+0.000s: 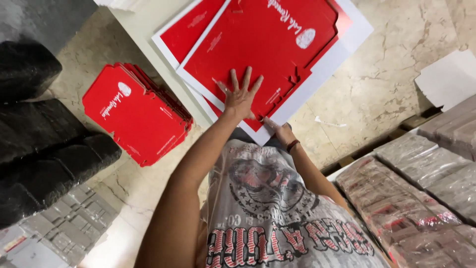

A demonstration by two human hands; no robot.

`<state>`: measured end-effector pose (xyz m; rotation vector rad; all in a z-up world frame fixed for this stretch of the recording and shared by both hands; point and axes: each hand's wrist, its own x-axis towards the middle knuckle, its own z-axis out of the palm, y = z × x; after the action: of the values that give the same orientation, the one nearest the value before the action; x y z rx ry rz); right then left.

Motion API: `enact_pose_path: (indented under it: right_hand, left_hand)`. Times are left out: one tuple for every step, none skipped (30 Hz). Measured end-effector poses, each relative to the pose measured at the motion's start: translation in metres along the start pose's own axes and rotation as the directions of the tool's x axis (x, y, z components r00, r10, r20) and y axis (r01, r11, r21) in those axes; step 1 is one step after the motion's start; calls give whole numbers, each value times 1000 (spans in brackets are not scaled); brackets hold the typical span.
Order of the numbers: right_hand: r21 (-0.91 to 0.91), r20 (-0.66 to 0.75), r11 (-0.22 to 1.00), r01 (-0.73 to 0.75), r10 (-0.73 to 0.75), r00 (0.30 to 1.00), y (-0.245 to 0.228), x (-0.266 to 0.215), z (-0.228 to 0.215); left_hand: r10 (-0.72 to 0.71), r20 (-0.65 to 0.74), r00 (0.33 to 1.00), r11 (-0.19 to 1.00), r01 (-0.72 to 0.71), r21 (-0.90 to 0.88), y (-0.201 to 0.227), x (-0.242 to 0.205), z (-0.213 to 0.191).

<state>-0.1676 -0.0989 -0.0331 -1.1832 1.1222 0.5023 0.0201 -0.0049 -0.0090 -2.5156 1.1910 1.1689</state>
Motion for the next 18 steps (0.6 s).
enact_pose_path:
  right_hand:
    - [-97, -13, 995, 5, -6, 1000, -4, -2, -1]
    - [-98, -17, 995, 0, -2, 1000, 13, 18, -5]
    - [-96, -36, 991, 91, -95, 995, 30, 38, -10]
    - [-95, -51, 980, 172, -177, 983, 54, 52, -13]
    - [-98, -51, 983, 158, -163, 985, 45, 31, -7]
    - [263, -48, 963, 63, -52, 997, 26, 21, 2]
    - [587, -1, 809, -40, 51, 999, 6, 9, 11]
    - [588, 0, 809, -24, 30, 1000, 5, 16, 12]
    - [640, 74, 767, -54, 8, 997, 3, 23, 12]
    - [692, 134, 714, -107, 18, 991, 18, 11, 9]
    - [700, 123, 706, -111, 34, 992, 27, 17, 4]
    - [639, 99, 768, -42, -28, 995, 32, 30, 0]
    - [571, 80, 820, 28, -90, 993, 37, 41, -4]
    - [573, 74, 818, 53, -116, 990, 9, 21, -4]
    - [539, 52, 842, 36, -76, 996, -18, -1, -3]
    - [500, 38, 866, -14, -6, 999, -32, -35, 0]
    - [498, 43, 867, -18, -3, 999, -31, -30, 0]
    - [548, 98, 833, -77, 28, 995, -30, -25, 1]
  left_hand:
    - [10, -4, 1000, 1000, -10, -3, 1, -7, -10]
    - [14, -2, 1000, 1000, -14, -6, 2, -6, -11]
    - [-1, -18, 1000, 1000, 1, -1, 4, -5, -12]
    - [-18, -24, 1000, 1000, 18, 0, 6, -8, -9]
    - [-16, -11, 1000, 1000, 16, -8, 12, -13, -6]
    - [-29, -13, 1000, 1000, 29, -4, 12, -10, -11]
    - [-41, -14, 999, 999, 41, -1, 11, -7, -16]
    - [-45, -33, 998, 999, 46, 7, 8, 2, -12]
    - [-54, -15, 998, 999, 54, -1, 4, 13, -8]
    - [-43, 38, 998, 999, 43, -16, 14, 11, 8]
    - [-27, 54, 998, 999, 28, -16, 17, 4, -2]
    - [-39, 40, 998, 999, 39, 6, 15, 1, -14]
    - [-51, 25, 998, 998, 51, 29, 13, -2, -27]
    - [-49, 0, 999, 998, 49, 39, 3, 12, -20]
    - [9, 15, 1000, 1000, -9, 3, -8, 28, -15]
    - [62, 56, 996, 997, -59, -48, -16, 30, 3]
    - [58, 59, 997, 997, -55, -50, -23, 26, -13]
    - [28, 22, 999, 1000, -28, 4, -31, 20, -30]
